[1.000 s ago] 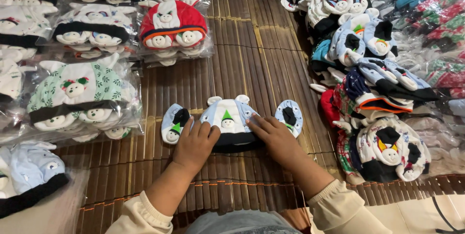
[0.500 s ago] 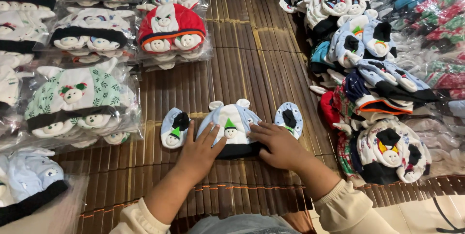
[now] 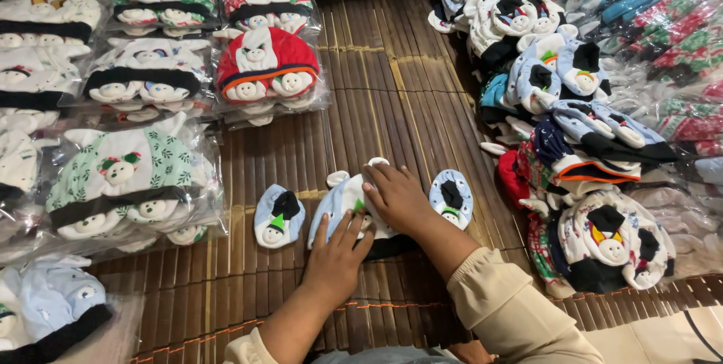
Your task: Packaging baby hats into individual plastic bags on a floor mat
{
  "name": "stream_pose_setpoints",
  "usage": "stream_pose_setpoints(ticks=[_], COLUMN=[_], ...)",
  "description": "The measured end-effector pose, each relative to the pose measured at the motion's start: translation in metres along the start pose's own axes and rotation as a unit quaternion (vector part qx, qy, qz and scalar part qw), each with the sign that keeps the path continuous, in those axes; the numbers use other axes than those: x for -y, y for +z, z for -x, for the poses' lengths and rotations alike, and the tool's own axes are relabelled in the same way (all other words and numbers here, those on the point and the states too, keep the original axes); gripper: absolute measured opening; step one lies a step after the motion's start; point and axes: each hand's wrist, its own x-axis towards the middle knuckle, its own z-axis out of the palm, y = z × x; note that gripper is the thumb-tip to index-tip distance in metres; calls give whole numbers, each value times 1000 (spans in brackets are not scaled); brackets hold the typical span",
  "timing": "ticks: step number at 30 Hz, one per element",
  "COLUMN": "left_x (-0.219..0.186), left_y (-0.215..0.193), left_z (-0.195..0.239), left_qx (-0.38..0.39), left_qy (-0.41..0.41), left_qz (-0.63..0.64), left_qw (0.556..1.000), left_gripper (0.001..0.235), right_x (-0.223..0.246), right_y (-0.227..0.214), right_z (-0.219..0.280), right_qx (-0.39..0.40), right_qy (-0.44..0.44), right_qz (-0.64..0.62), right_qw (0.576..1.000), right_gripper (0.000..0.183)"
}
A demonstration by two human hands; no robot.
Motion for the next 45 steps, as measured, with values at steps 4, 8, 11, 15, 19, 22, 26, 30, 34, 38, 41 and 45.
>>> stream_pose_setpoints(ticks=[4, 8, 11, 15, 19, 22, 26, 30, 34, 38, 41, 45], left_x=[0, -2, 0, -1, -3, -4, -6, -6, -4, -3, -3, -3], left_y=[0, -3, 2, 9, 2, 3, -4, -2, -3, 0, 2, -2], left_z=[-1, -2, 0, 4, 2, 2, -2, -1, 0, 1, 1, 1], left_qx=[-21, -22, -20, 25, -33, -22, -24, -24, -26, -40, -35, -50], left_qy=[-8, -17, -15, -28, -31, -36, -35, -34, -21, -23, -23, -17], left_qz=[12, 27, 28, -8, 36, 30, 25, 22, 10, 24, 13, 20], left_qw=[1000, 999, 999, 999, 998, 999, 999, 999, 999, 999, 999, 998], left_gripper=[52, 47, 54, 45, 44, 46, 45, 50, 52, 48, 52, 56], right_x=[-6, 6, 28, 41, 32, 25, 20, 18, 30, 27, -13, -51], right_y=[12, 16, 13, 21, 35, 39, 43, 35, -1, -37, -43, -62], right_z=[-11, -15, -21, -24, -30, -35, -35, -32, -23, 4, 32, 73], right_qx=[-10, -38, -78, -30, 23, 44, 54, 73, 128, 76, 84, 82], right_qy=[6, -11, -95, -147, -91, -79, -73, -64, -21, -25, 13, 66], right_qz=[69, 181, 185, 78, 53, 51, 40, 17, -93, -116, -108, -43], right_qw=[998, 983, 975, 986, 994, 995, 995, 995, 987, 990, 990, 993], right_gripper=[51, 52, 43, 29, 44, 47, 50, 52, 57, 57, 70, 75])
